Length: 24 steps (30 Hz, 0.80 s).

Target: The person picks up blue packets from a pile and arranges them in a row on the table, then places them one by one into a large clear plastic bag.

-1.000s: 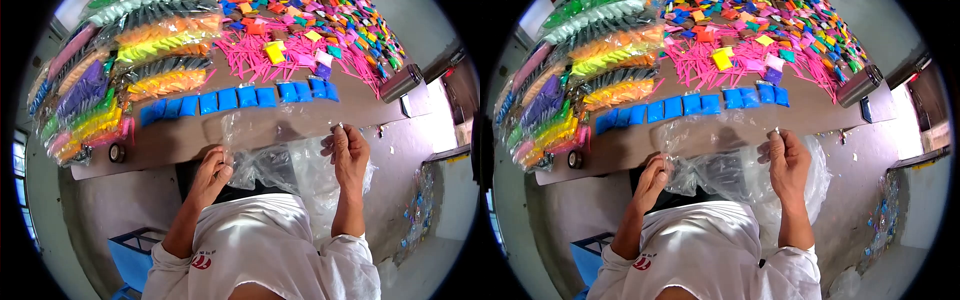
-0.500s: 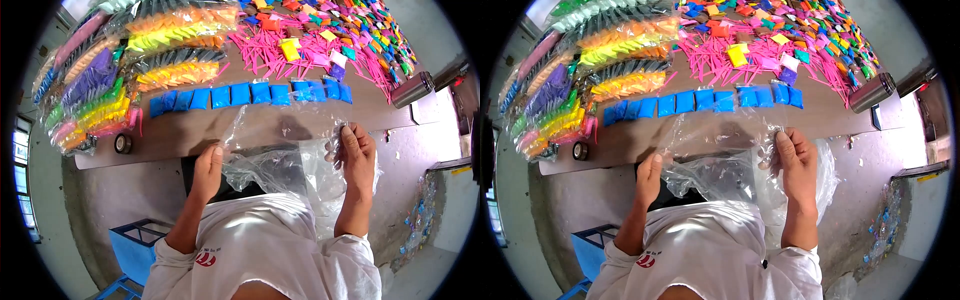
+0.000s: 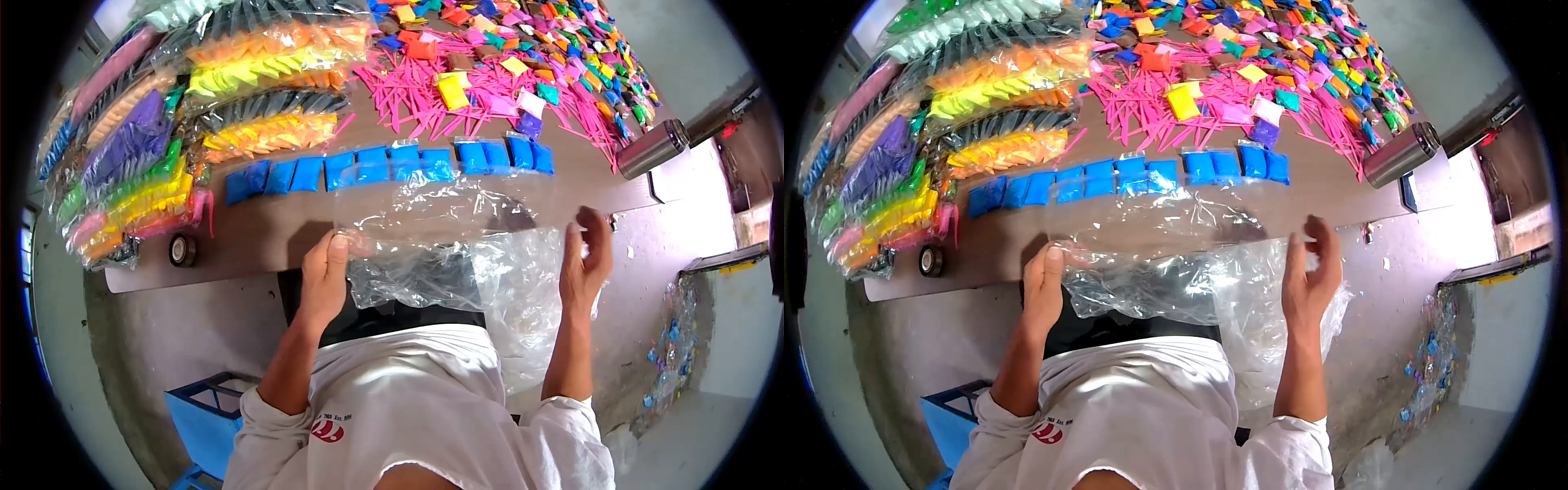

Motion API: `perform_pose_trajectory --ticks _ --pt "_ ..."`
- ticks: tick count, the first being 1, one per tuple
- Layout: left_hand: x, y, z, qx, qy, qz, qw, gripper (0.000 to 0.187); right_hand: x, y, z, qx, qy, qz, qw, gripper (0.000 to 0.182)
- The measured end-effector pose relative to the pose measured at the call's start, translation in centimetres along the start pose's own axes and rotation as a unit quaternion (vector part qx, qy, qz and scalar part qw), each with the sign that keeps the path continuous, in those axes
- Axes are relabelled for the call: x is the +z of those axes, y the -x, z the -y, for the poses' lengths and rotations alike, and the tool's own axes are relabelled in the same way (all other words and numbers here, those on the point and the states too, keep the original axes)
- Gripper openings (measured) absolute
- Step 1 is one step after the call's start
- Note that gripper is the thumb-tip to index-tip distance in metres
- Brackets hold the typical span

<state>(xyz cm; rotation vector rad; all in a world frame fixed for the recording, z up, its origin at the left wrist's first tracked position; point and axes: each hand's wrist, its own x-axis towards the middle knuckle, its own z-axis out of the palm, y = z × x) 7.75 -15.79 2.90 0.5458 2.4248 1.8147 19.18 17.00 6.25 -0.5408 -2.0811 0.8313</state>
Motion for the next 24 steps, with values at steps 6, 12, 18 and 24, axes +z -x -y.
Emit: perform_pose_trajectory --ticks 6,12,18,24 --pt "2.3 -0.3 -0.2 0.024 0.015 0.055 0.998 0.04 1.7 0.7 7.1 -0.245 -0.072 0.263 0.93 0.051" --pt "2.8 -0.1 -0.5 0.058 0.029 0.049 0.997 0.042 5.8 2.2 9.0 -0.127 -0.069 0.498 0.855 0.049" --pt "2.7 -0.4 -0.3 0.012 0.055 0.054 0.997 0.048 7.0 3.8 9.0 -0.167 -0.121 0.569 0.796 0.021" --pt "2.2 0.0 -0.7 0.008 0.044 0.12 0.992 0.047 6.5 4.9 8.9 -0.308 0.014 0.451 0.838 0.026"
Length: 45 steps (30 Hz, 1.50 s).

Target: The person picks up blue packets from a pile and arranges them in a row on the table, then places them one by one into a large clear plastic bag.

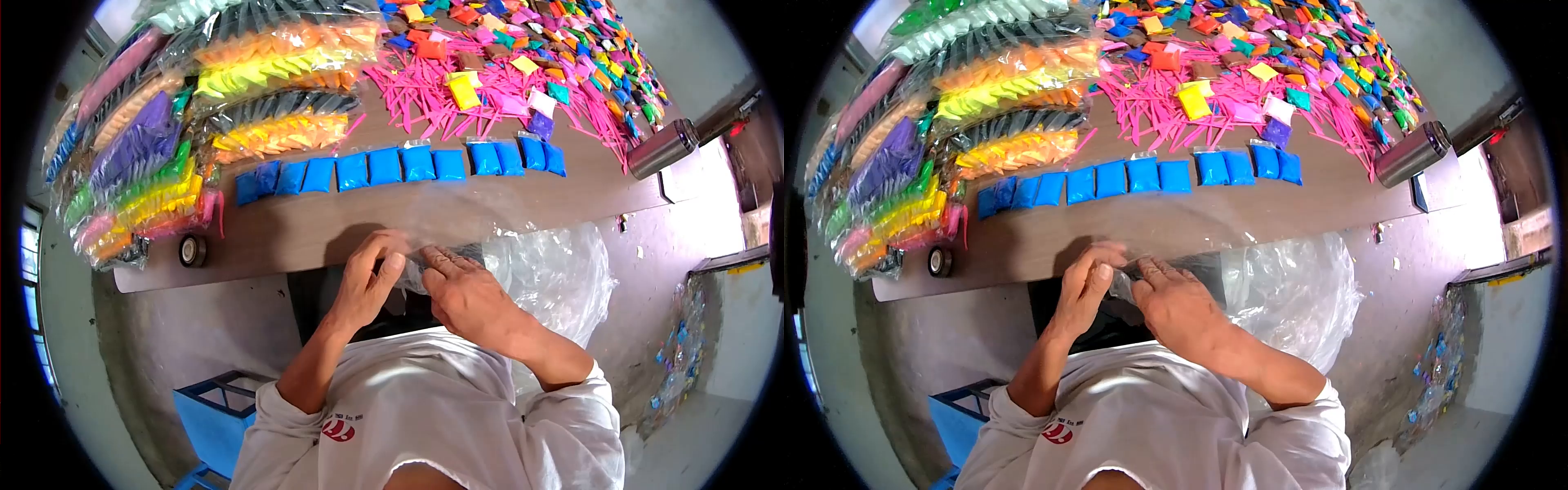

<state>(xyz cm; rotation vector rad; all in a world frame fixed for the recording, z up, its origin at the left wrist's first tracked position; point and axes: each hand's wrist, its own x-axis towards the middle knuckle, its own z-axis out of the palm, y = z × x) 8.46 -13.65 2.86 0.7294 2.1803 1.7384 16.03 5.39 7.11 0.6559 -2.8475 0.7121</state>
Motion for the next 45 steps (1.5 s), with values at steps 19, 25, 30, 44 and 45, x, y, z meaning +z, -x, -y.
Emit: perform_pose_trajectory --ticks 19,25,30,44,45 --pt "-0.3 0.6 0.5 0.035 0.024 -0.14 0.989 0.03 0.2 4.3 -0.6 0.15 -0.169 0.297 0.928 0.077" --pt "-0.2 0.5 1.3 0.169 -0.009 -0.075 0.983 0.025 -1.5 8.4 -2.8 0.155 -0.258 0.2 0.932 0.075" --pt "1.1 0.0 -1.5 0.042 0.004 -0.053 0.998 0.035 -1.3 6.5 -3.6 0.277 -0.456 0.084 0.842 0.044" --pt "2.0 0.2 -1.2 0.096 -0.006 -0.027 0.995 0.029 0.2 0.1 0.6 0.212 -0.224 0.396 0.865 0.038" --pt "2.4 0.2 -1.3 0.088 0.0 -0.028 0.996 0.029 0.6 0.5 0.3 0.214 -0.225 0.395 0.865 0.038"
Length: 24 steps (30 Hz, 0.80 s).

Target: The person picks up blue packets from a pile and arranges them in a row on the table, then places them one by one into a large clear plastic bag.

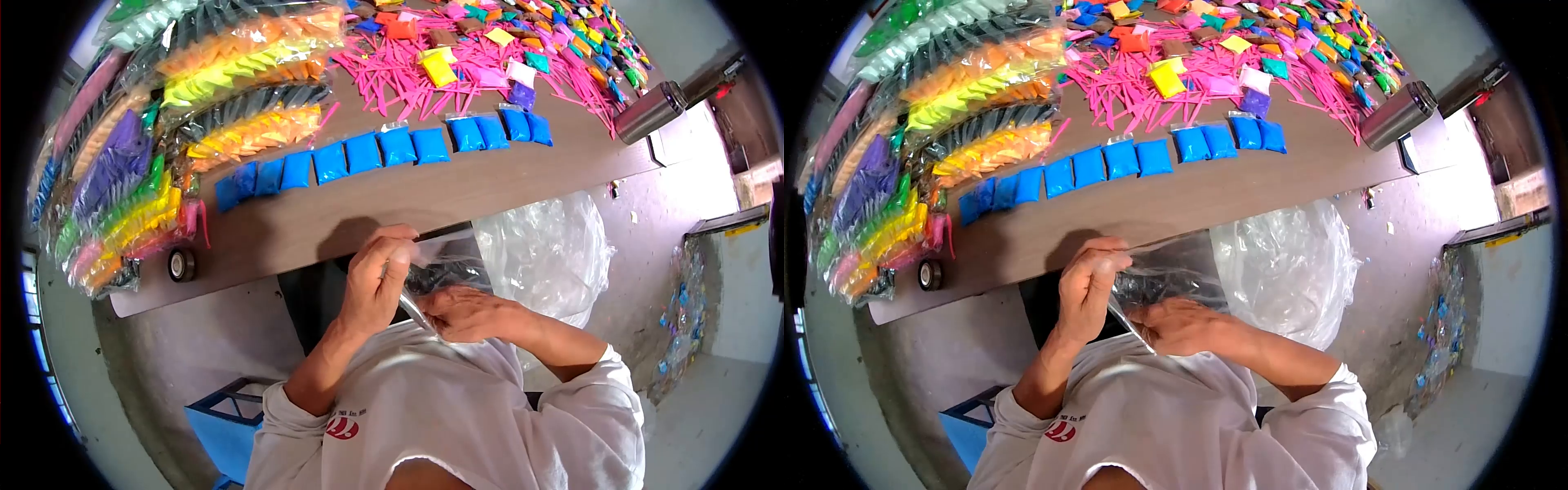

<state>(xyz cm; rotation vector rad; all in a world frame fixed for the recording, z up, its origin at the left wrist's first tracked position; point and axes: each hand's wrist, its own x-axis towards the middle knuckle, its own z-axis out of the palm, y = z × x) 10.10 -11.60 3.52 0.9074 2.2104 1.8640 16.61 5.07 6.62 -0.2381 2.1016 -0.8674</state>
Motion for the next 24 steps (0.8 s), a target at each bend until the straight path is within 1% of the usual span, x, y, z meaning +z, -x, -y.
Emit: perform_pose_trajectory --ticks 2,3,4,5,6,8,9,10,12,13,14,15,16,17,18,19,20,22,23,24 --pt "0.2 -0.2 0.0 -0.007 0.007 0.002 1.0 0.031 1.3 -0.4 -2.0 -0.1 0.008 -0.04 0.994 0.04" --pt "0.0 -0.3 0.2 0.011 0.004 0.005 1.0 0.028 1.9 -0.6 -2.8 -0.1 0.007 -0.043 0.994 0.04" --pt "-0.2 -0.5 0.5 0.028 0.001 0.008 1.0 0.026 2.6 -0.8 -3.6 -0.131 0.014 -0.146 0.98 0.04" --pt "-0.5 -0.7 0.9 0.05 -0.004 0.002 0.999 0.026 2.8 -0.7 -4.1 -0.161 0.021 -0.246 0.956 0.041" --pt "-0.7 -0.8 0.6 0.053 -0.002 0.003 0.999 0.026 1.8 0.3 -3.2 -0.16 0.022 -0.248 0.955 0.041" --pt "-1.1 -1.3 -0.3 0.034 0.03 -0.015 0.999 0.027 -1.0 2.5 -1.3 -0.052 -0.042 -0.154 0.986 0.041" --pt "-1.5 -1.8 -0.2 0.088 -0.021 -0.024 0.996 0.026 -0.9 2.8 -1.6 -0.098 -0.026 -0.208 0.973 0.038" --pt "-1.6 -1.9 -0.8 0.09 -0.021 -0.024 0.995 0.026 -1.1 2.9 -1.5 -0.099 -0.025 -0.209 0.973 0.038" --pt "-1.9 -2.1 -2.2 0.034 0.003 -0.028 0.999 0.025 -1.7 3.0 -0.9 -0.145 -0.09 -0.262 0.95 0.036" --pt "-1.9 -2.3 -2.1 0.082 -0.001 -0.028 0.996 0.026 -1.9 2.7 -0.6 -0.146 -0.089 -0.263 0.949 0.036" --pt "-1.7 -2.4 -2.3 0.084 -0.002 -0.028 0.996 0.026 -2.1 2.2 -0.1 -0.172 -0.091 -0.302 0.933 0.032" --pt "-1.5 -2.6 -2.4 0.121 -0.006 -0.034 0.992 0.026 -2.4 1.7 0.4 -0.197 -0.092 -0.34 0.915 0.029" --pt "-1.5 -2.8 -2.5 0.157 -0.01 -0.041 0.987 0.027 -2.8 1.4 0.7 -0.2 -0.091 -0.341 0.914 0.029" --pt "-1.7 -2.8 -2.5 0.159 -0.012 -0.043 0.986 0.027 -3.5 1.1 1.0 -0.186 -0.08 -0.321 0.925 0.026" --pt "-1.9 -2.6 -2.6 0.13 -0.028 -0.049 0.99 0.027 -4.1 0.7 1.2 -0.172 -0.069 -0.301 0.935 0.025" --pt "-2.1 -2.6 -2.6 0.1 -0.044 -0.055 0.992 0.028 -4.6 0.1 1.4 -0.175 -0.067 -0.301 0.935 0.025" --pt "-2.2 -2.6 -2.4 0.102 -0.046 -0.057 0.992 0.028 -5.1 -0.5 1.4 -0.176 -0.044 -0.3 0.937 0.023" --pt "-2.2 -2.7 -1.4 0.061 0.022 -0.081 0.995 0.031 -6.4 -2.0 1.3 -0.178 -0.017 -0.299 0.937 0.023" --pt "-2.2 -2.7 -0.9 0.061 0.021 -0.082 0.995 0.031 -6.9 -2.8 1.3 -0.172 0.04 -0.303 0.936 0.022" --pt "-2.1 -2.7 -0.4 0.029 0.049 -0.109 0.992 0.032 -7.1 -3.6 1.2 -0.165 0.097 -0.306 0.933 0.022"
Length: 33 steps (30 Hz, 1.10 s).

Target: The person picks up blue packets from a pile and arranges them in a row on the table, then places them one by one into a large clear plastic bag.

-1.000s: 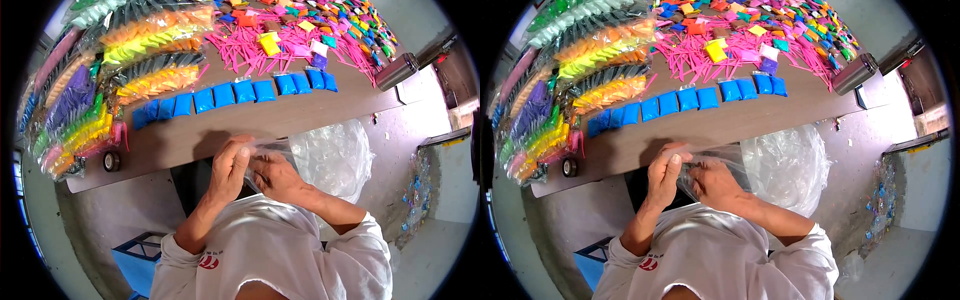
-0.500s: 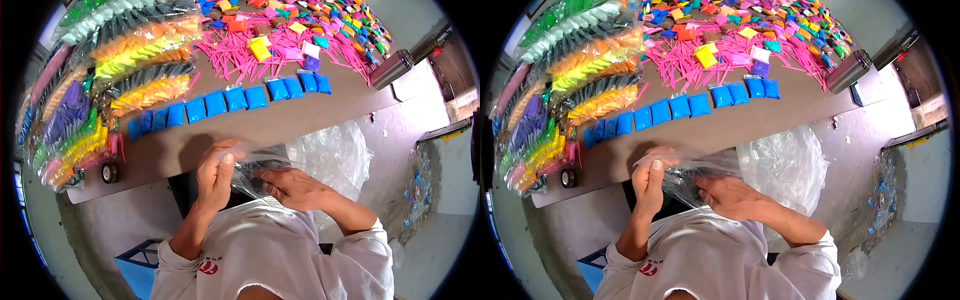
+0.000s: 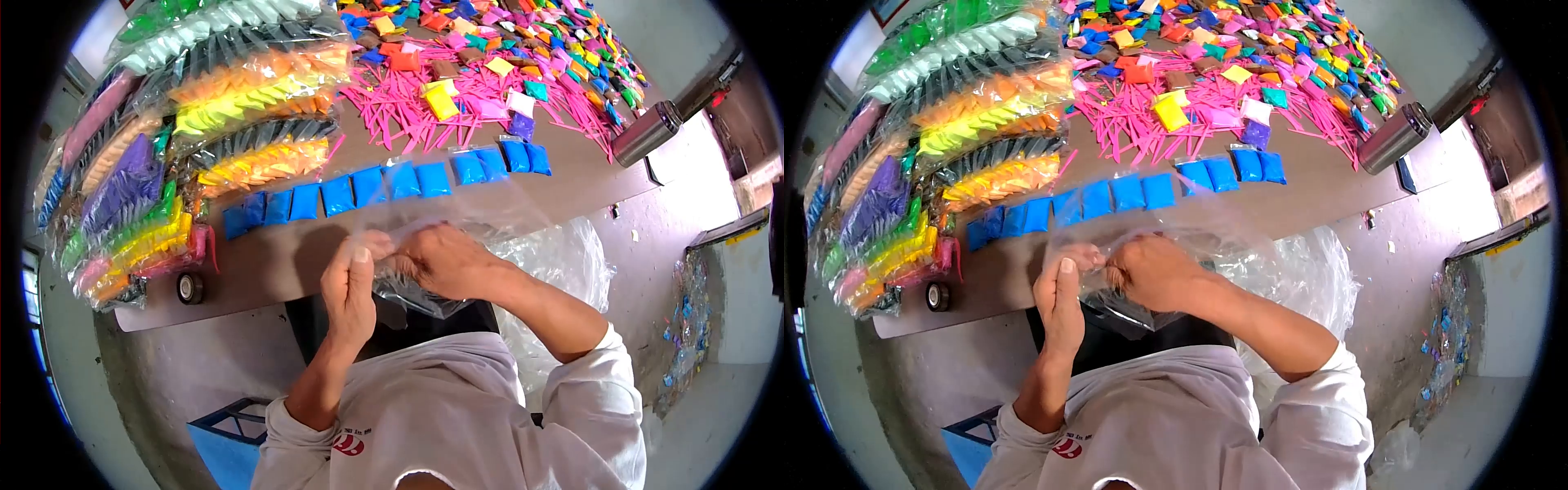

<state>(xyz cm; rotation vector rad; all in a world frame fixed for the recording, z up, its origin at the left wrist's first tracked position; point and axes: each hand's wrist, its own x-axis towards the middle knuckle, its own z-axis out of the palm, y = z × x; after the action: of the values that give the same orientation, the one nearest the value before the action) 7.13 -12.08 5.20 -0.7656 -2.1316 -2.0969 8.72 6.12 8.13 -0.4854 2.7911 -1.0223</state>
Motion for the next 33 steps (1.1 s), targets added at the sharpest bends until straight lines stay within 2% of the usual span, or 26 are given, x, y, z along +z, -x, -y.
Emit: perform_pose_trajectory --ticks 2,4,5,7,8,10,11,12,15,17,18,20,21,23,27,31,33 --pt "-0.1 -0.1 0.4 -0.031 0.025 -0.033 0.999 0.033 1.3 -1.0 -1.1 0.016 0.005 -0.014 1.0 0.018" --pt "-0.5 -0.1 0.6 -0.051 0.025 -0.047 0.997 0.032 2.7 -1.5 -2.1 -0.025 -0.004 -0.107 0.994 0.017" --pt "-0.6 -0.1 0.8 -0.049 0.025 -0.05 0.997 0.032 2.7 -1.6 -2.2 -0.028 -0.002 -0.106 0.994 0.017" --pt "-0.9 0.3 0.9 -0.073 0.037 -0.03 0.996 0.031 3.0 -1.4 -2.2 0.018 -0.013 0.003 1.0 0.023" --pt "-0.9 0.2 0.8 -0.075 0.036 -0.029 0.996 0.031 3.3 -1.3 -1.9 0.019 -0.014 0.003 1.0 0.023" --pt "-0.6 0.1 0.5 -0.082 0.024 -0.009 0.996 0.03 3.6 -1.3 -0.8 0.06 0.128 0.033 0.989 0.034" --pt "-0.5 0.2 0.5 -0.083 0.024 -0.008 0.996 0.03 3.0 -2.3 0.1 0.144 0.12 0.128 0.974 0.04" --pt "-0.4 0.2 0.5 -0.074 0.02 -0.002 0.997 0.03 3.0 -2.3 0.2 0.144 0.121 0.127 0.974 0.04" --pt "-0.4 0.3 0.4 -0.072 0.02 -0.009 0.997 0.03 3.3 -1.7 -0.2 0.121 0.157 0.108 0.974 0.044" --pt "-0.6 0.1 0.4 -0.084 0.025 -0.021 0.996 0.031 2.9 -0.4 -1.1 0.044 0.104 0.055 0.992 0.039" --pt "-0.9 0.1 0.4 -0.072 0.011 -0.021 0.997 0.032 2.7 0.0 -1.5 0.044 0.103 0.058 0.992 0.039" --pt "-1.2 0.2 0.4 -0.065 -0.004 -0.022 0.998 0.033 2.2 1.0 -2.3 0.073 0.202 -0.03 0.976 0.029" --pt "-1.3 0.1 0.3 -0.059 -0.009 -0.026 0.998 0.034 1.2 1.5 -2.5 0.073 0.201 -0.029 0.976 0.029" --pt "-1.2 0.0 0.4 -0.051 -0.012 -0.029 0.998 0.035 -1.3 2.7 -2.6 0.148 0.211 0.026 0.966 0.036" --pt "-1.1 -0.1 0.4 -0.046 -0.03 -0.017 0.998 0.035 -2.1 3.8 -4.2 0.164 0.17 -0.012 0.971 0.044" --pt "-0.5 0.2 0.9 -0.05 -0.044 -0.005 0.998 0.034 -1.7 4.1 -5.0 0.228 0.185 0.03 0.955 0.082" --pt "-0.5 0.1 0.4 -0.056 -0.038 -0.012 0.998 0.033 -2.1 4.1 -4.1 0.211 0.198 0.016 0.957 0.077"
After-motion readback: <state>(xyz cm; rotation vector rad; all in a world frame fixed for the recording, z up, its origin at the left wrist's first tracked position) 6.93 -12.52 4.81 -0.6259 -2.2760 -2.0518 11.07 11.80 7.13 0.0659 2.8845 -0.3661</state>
